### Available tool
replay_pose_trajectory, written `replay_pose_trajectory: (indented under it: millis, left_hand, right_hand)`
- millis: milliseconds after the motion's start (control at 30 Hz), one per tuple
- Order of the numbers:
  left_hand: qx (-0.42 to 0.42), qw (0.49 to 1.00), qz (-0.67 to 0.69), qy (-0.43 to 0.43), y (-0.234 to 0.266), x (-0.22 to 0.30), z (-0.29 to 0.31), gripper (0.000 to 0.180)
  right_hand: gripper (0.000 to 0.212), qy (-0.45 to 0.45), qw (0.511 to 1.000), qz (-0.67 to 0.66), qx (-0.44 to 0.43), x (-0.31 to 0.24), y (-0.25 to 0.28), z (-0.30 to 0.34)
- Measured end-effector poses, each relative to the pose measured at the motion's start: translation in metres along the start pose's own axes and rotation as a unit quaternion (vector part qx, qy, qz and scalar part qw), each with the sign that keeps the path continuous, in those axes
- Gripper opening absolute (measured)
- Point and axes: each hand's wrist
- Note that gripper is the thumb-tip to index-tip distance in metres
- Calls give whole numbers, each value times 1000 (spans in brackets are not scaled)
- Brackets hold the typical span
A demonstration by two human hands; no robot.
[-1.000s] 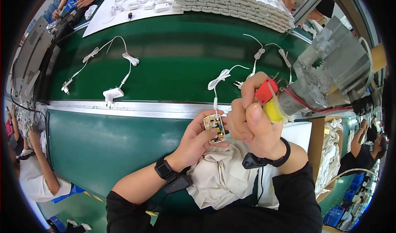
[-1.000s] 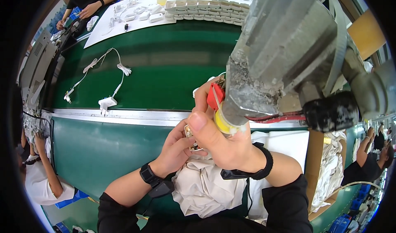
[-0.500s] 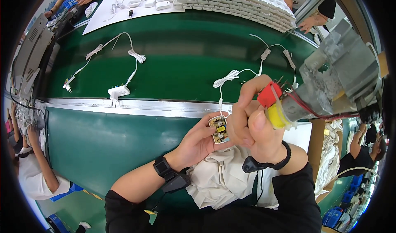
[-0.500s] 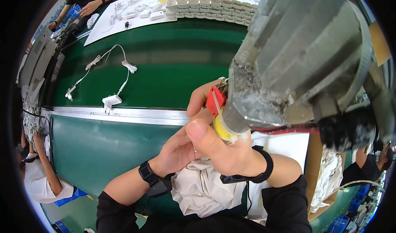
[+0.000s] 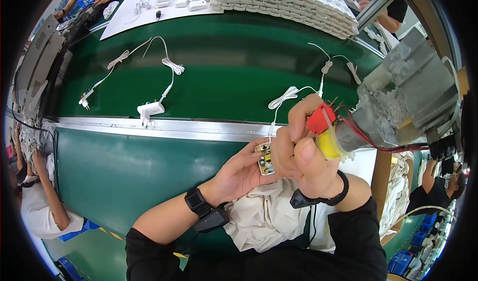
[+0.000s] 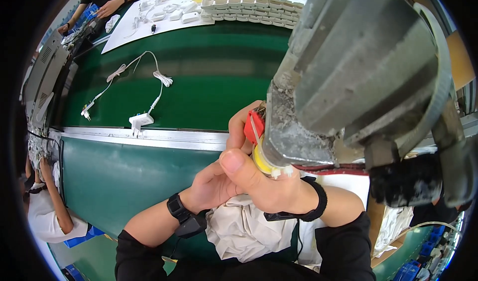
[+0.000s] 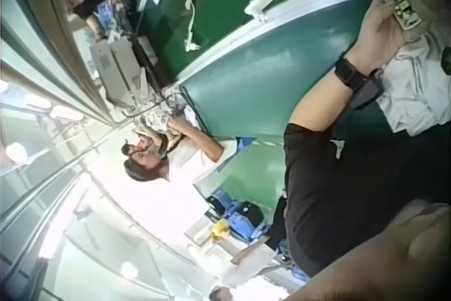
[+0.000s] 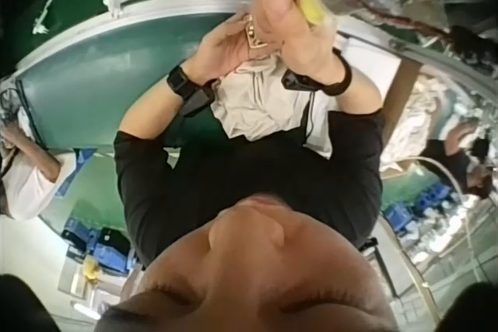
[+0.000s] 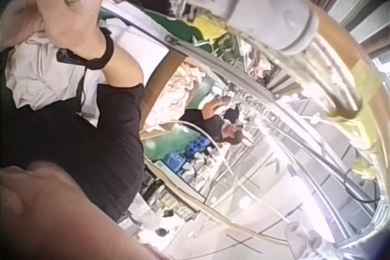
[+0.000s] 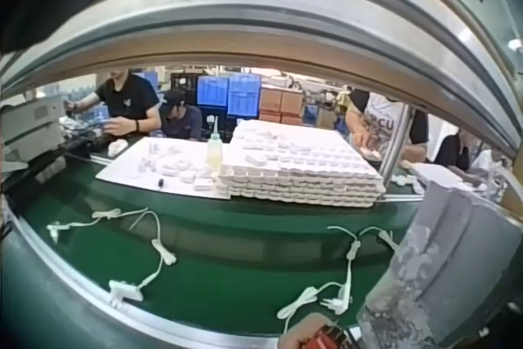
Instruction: The person picks up a circuit board, applies glue to it with a dispenser, and then places it into a plastic housing before setting the unit on a conveyor belt.
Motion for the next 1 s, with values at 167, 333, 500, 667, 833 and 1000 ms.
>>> replay_pose_trajectory:
  millis: [167, 333, 500, 667, 833, 1000]
  left_hand:
    - [17, 1000, -1, 6, -5, 4, 4, 44]
    - [23, 1000, -14, 9, -15, 2, 2, 43]
    - [31, 997, -61, -21, -10, -3, -13, 44]
    - [-21, 823, -537, -185, -12, 26, -76, 44]
    - [21, 471, -856, -210, -21, 29, -82, 46]
    - [23, 297, -911, -285, -87, 68, -37, 43]
  right_hand:
    - [44, 1, 1000, 1, 3, 2, -4, 3]
    - [45, -5, 1000, 1, 11, -1, -1, 9]
    - [46, 3, 1000, 3, 13, -11, -2, 15]
    - [47, 10, 1000, 9, 6, -38, -10, 26]
    - [41, -13, 1000, -5, -7, -57, -12, 33]
    - [36, -22, 1000, -11, 19, -68, -9, 37]
Point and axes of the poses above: each hand's wrist, its own z-axis away from the middle knuckle, its own y-axis out of the back of the hand, x = y × z, and after that the axes turned 9 degrees about -y, right-handed
